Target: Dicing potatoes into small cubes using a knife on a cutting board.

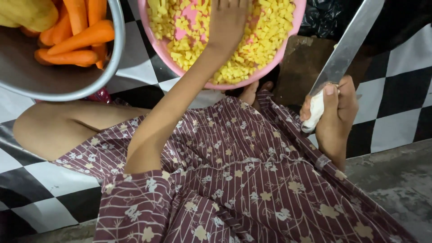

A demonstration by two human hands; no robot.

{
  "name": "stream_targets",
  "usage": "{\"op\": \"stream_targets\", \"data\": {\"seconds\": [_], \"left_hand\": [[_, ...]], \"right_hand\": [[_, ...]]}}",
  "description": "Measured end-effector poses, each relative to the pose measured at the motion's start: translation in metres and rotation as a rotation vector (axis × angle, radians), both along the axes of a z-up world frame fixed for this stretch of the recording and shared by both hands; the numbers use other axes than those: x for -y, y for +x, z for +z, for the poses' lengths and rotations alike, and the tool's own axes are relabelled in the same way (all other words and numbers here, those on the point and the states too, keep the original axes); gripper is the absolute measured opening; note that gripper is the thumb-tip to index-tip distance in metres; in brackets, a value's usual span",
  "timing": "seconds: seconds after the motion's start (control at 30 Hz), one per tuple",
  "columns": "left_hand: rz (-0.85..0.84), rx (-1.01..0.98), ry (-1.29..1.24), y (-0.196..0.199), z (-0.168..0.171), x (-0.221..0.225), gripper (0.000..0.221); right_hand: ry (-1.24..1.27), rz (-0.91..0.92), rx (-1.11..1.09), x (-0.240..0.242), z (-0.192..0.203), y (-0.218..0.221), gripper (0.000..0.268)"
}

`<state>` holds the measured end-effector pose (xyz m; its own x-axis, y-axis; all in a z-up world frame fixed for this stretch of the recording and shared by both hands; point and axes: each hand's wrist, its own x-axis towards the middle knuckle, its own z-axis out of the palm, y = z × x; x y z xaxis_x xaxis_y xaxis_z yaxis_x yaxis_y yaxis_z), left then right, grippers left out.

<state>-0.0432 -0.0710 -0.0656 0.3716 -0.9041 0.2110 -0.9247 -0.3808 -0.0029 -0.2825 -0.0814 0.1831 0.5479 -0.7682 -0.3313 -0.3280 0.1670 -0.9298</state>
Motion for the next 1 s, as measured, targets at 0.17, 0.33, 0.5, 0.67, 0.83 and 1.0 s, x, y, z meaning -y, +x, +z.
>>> {"op": "stream_targets", "data": {"seconds": [0.17, 0.33, 0.5, 0.67, 0.83, 1.0], "left_hand": [[0.061, -1.026, -0.241, 0.010, 0.042, -0.040, 0.032], [0.012, -1.927, -0.569, 0.009, 0.044, -0.049, 0.025], [0.053, -1.880, -0.642, 0.009, 0.059, -0.055, 0.035], [0.094, -1.877, -0.525, 0.007, 0.050, -0.061, 0.034], [0.213, -1.887, -0.493, 0.001, 0.033, -0.062, 0.038], [0.230, -1.814, -0.480, -0.002, 0.045, -0.065, 0.036]], "right_hand": [[0.028, -0.006, 0.006, 0.000, -0.006, -0.002, 0.013], [0.017, 0.025, -0.033, -0.005, 0.001, 0.005, 0.018], [-0.002, 0.054, -0.038, -0.008, 0.003, 0.007, 0.017], [-0.003, 0.058, -0.059, -0.008, 0.002, 0.007, 0.017], [0.008, 0.056, -0.063, -0.009, -0.001, 0.008, 0.017], [0.021, 0.049, -0.066, -0.012, 0.005, 0.013, 0.014]]}}
